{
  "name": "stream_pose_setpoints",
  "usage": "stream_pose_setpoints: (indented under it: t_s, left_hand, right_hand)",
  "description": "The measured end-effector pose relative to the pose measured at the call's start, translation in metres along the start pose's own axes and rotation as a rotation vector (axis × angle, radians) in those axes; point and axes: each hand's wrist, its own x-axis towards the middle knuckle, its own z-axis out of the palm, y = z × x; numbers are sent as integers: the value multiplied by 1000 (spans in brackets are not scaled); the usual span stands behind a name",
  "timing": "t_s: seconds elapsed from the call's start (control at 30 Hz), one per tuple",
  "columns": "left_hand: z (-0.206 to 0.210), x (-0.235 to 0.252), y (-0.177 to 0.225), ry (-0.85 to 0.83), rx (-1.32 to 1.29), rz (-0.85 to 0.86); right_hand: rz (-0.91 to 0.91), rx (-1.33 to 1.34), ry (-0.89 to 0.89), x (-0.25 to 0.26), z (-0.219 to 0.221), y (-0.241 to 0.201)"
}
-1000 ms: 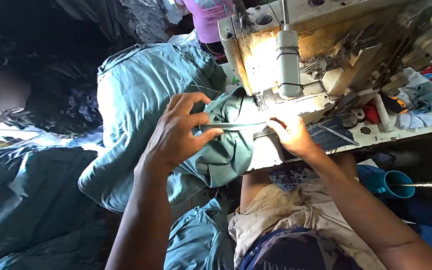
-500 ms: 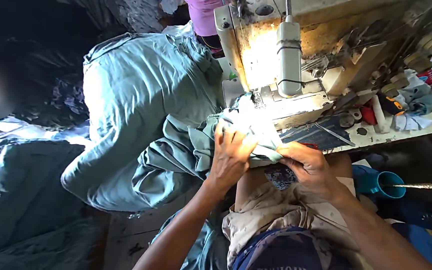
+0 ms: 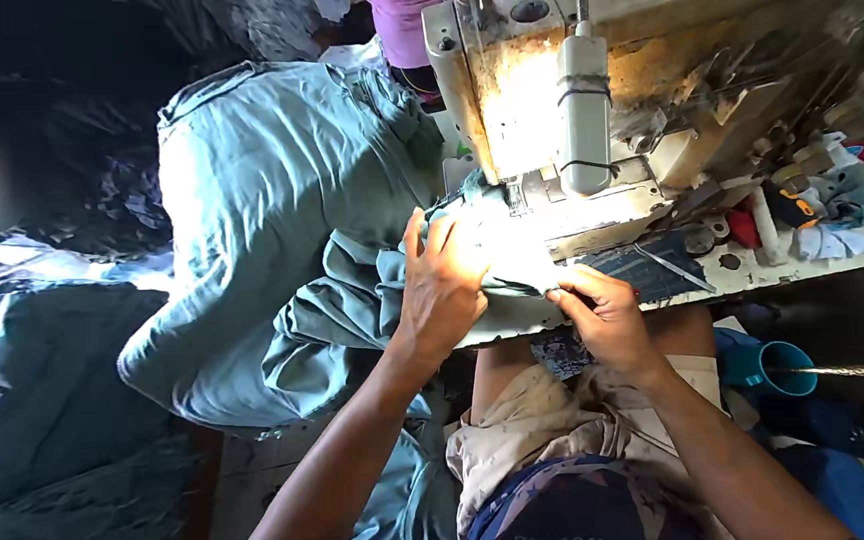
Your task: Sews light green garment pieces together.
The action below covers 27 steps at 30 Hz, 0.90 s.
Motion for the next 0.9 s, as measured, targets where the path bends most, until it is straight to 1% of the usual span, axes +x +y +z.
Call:
stream_pose_setpoints:
  t_s: [0.23,0.3,0.37,0.47,0.6,0.67,0.7,0.77,0.83,0.9]
  left_hand:
    - [-2,27,-28,63,-55,65]
    - [-5,29,-33,55,-119,129]
    - [-13,30,-35,1,-172,181]
    - [-31,33,-44,-100,-125,136]
    - [-56,37,-92,-172,18,8]
    - [-69,34,-103,-168,-25,49]
    - [-76,31,-98,-144,-102,107]
    - [-87,19,-71,-80,-306,245]
    - [-87,3,-36,-37,-479,354]
    - [-77,-10,-8,-48,-550,441]
  right_hand:
    - [-26,-10,55,36,12,1]
    - [-48,-7,66,42,14,2]
    - [-78,-12,79,46,15,5]
    - [-143,-36,71,52,16,9]
    - [-184,-54,44,54,12,10]
    - [-180,-95,25,55,9,10]
    - [-177,-133,8,57,7,9]
    - [-184,-219,-89,57,-4,3]
    - [-253,-238,-274,52,-19,-7]
    - [-320,-151,-447,39,-27,-15]
